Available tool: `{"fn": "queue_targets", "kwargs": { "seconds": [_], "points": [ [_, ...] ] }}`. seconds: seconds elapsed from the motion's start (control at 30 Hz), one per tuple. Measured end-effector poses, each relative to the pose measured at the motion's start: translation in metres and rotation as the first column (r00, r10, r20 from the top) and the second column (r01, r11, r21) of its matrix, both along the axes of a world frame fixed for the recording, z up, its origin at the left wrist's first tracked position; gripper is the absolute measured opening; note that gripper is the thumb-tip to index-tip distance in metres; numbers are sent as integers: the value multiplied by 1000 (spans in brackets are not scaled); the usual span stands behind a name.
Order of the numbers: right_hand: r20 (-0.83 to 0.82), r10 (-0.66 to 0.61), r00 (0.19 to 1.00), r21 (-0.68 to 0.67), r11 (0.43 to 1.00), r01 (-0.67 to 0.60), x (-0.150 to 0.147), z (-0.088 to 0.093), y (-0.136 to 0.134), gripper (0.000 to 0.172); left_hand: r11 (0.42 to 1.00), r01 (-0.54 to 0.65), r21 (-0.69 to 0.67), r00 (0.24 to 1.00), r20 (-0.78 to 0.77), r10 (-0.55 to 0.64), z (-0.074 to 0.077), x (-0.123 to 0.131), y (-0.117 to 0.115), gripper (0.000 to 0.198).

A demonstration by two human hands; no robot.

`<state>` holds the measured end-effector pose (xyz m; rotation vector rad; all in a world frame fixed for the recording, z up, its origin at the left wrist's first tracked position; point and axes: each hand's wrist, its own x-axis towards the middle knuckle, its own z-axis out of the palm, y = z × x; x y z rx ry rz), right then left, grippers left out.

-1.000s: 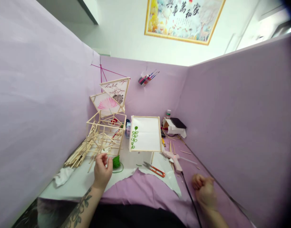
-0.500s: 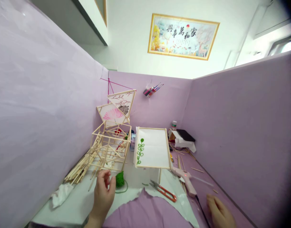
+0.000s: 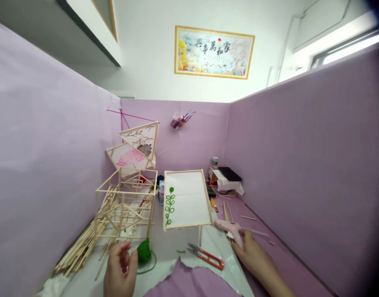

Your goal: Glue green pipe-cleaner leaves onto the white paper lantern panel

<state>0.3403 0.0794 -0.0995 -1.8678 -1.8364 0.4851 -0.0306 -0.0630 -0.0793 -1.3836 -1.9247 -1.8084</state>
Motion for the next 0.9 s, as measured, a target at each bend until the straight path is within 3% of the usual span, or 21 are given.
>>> {"fn": "queue_targets", "kwargs": {
  "seconds": [0.13,0.23,0.33,0.4,0.5,0.6,0.7,0.8,0.9],
  "points": [
    [4,-66,998,-48,997,66,-4,16,-3,31,999,32,-31,999,10,-32,-4,-5,3,41],
    [-14,-127,992,134,983,127,2,32,-8,30,999,34,-31,999,13,-34,-5,-5,5,42],
    [45,-178,983,334,930,154,10,51,-11,36,998,28,-64,999,28,-26,0,-2,5,42],
    [119,-180,977,369,921,125,14,60,-9,38,997,25,-72,1000,16,-24,5,1,4,41],
    [237,-118,964,223,973,65,16,60,-3,36,997,23,-77,1000,-15,-24,8,3,2,39],
    [276,-59,959,64,997,43,15,46,4,35,997,30,-71,999,-37,-32,7,3,0,36],
    [290,-37,956,3,999,38,15,28,14,37,998,54,-28,990,-129,-57,10,4,2,30],
    [325,35,945,-64,998,-15,20,20,24,35,993,119,18,946,-307,-107,26,6,9,24],
    [385,124,915,-78,992,-102,25,33,38,31,968,242,63,881,-432,-192,46,7,19,20]
  ]
}}
